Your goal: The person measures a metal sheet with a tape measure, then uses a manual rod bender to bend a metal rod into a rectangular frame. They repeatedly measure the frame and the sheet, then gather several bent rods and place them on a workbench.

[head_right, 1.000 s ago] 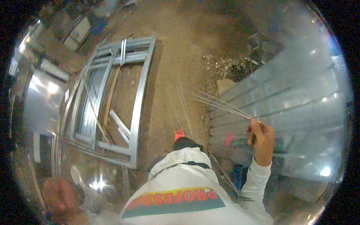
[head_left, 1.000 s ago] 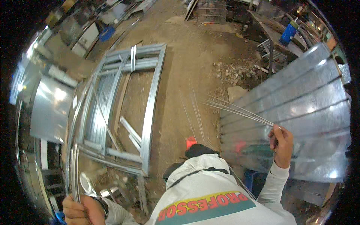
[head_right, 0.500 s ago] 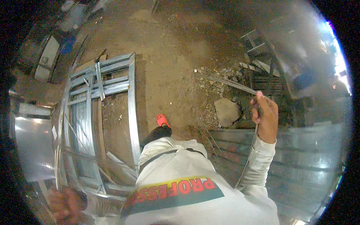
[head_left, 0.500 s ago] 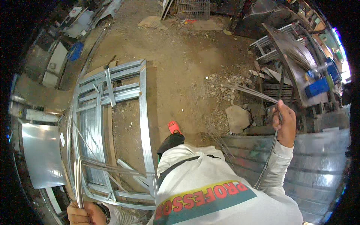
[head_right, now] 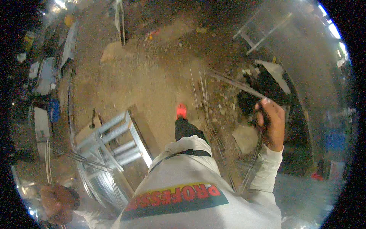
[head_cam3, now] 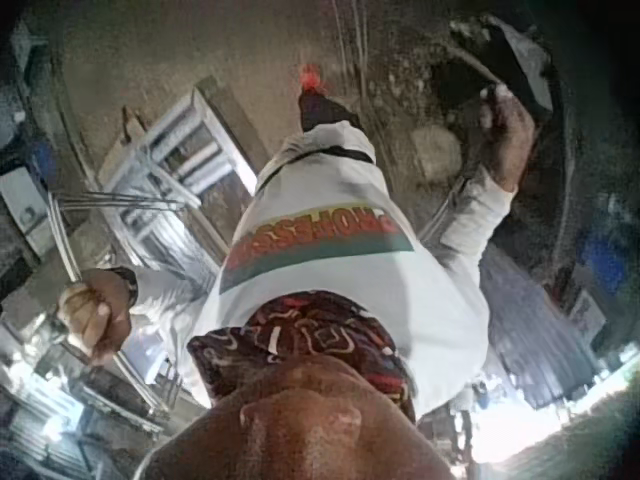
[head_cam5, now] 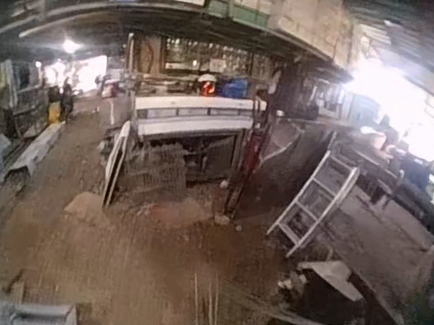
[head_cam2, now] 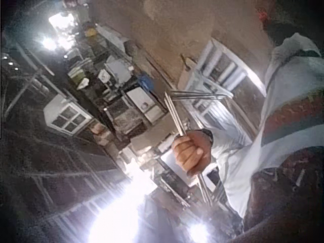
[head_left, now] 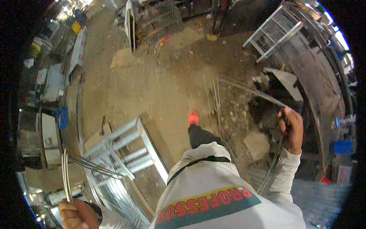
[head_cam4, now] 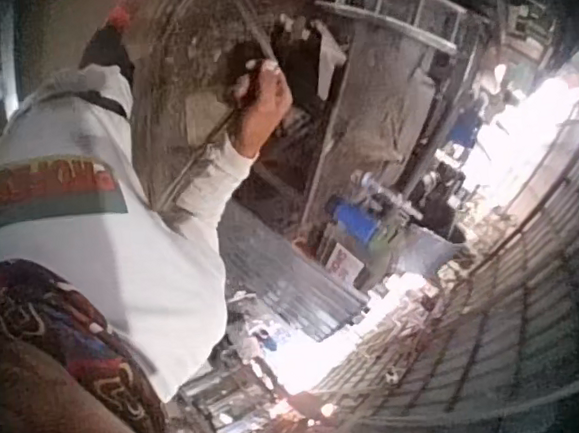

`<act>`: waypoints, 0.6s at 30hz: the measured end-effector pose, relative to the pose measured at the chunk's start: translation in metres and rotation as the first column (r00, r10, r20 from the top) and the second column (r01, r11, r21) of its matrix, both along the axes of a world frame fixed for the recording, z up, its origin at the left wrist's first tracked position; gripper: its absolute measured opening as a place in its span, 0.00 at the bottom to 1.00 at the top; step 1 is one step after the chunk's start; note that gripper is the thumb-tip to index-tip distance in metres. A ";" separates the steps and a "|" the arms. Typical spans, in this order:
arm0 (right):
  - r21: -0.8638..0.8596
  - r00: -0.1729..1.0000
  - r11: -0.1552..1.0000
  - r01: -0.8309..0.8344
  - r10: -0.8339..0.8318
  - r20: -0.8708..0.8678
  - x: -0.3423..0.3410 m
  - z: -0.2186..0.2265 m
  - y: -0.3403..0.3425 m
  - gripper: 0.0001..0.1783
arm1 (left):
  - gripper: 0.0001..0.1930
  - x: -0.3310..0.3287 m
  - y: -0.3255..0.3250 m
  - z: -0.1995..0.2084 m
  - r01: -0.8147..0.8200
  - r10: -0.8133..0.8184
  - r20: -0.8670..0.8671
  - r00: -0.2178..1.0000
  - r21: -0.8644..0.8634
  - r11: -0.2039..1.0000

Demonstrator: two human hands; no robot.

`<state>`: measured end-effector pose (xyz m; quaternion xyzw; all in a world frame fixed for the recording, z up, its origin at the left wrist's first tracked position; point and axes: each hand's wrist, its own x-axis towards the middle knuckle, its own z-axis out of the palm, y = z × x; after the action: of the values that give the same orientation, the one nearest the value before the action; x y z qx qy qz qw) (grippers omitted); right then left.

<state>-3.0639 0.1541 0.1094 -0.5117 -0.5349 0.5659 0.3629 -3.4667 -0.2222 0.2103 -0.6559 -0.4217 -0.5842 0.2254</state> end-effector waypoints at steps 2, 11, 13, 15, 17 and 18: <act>-0.070 0.999 0.997 0.042 -0.042 0.000 -0.058 -0.007 0.060 0.18 | 0.18 -0.060 0.049 0.000 0.017 -0.017 0.019 1.000 0.007 1.000; -0.066 0.988 0.991 0.115 -0.121 -0.100 -0.296 -0.001 0.340 0.19 | 0.10 -0.238 0.398 -0.018 0.622 -0.829 -0.172 -0.533 0.585 -0.521; -0.117 0.982 0.989 0.086 -0.104 -0.156 -0.346 0.000 0.397 0.19 | 0.09 -0.297 0.429 -0.047 -0.126 0.015 -0.171 -0.985 0.659 -0.741; -0.100 0.985 0.990 0.099 -0.112 -0.134 -0.394 -0.009 0.456 0.18 | 0.11 -0.350 0.482 -0.075 -0.393 0.291 -0.266 -0.919 0.687 -0.611; -0.082 0.983 0.985 0.149 -0.157 -0.095 -0.436 -0.017 0.517 0.18 | 0.11 -0.401 0.554 -0.091 -0.450 0.274 -0.358 -0.893 0.729 -0.515; -0.058 0.978 0.983 0.175 -0.181 -0.103 -0.452 -0.023 0.551 0.18 | 0.10 -0.426 0.590 -0.097 -0.474 0.259 -0.397 -0.880 0.748 -0.464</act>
<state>-3.5158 0.7051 0.0864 -0.5349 -0.4528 0.5707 0.4280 -3.8924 0.3677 0.1134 -0.0848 -0.6082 0.4214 0.6673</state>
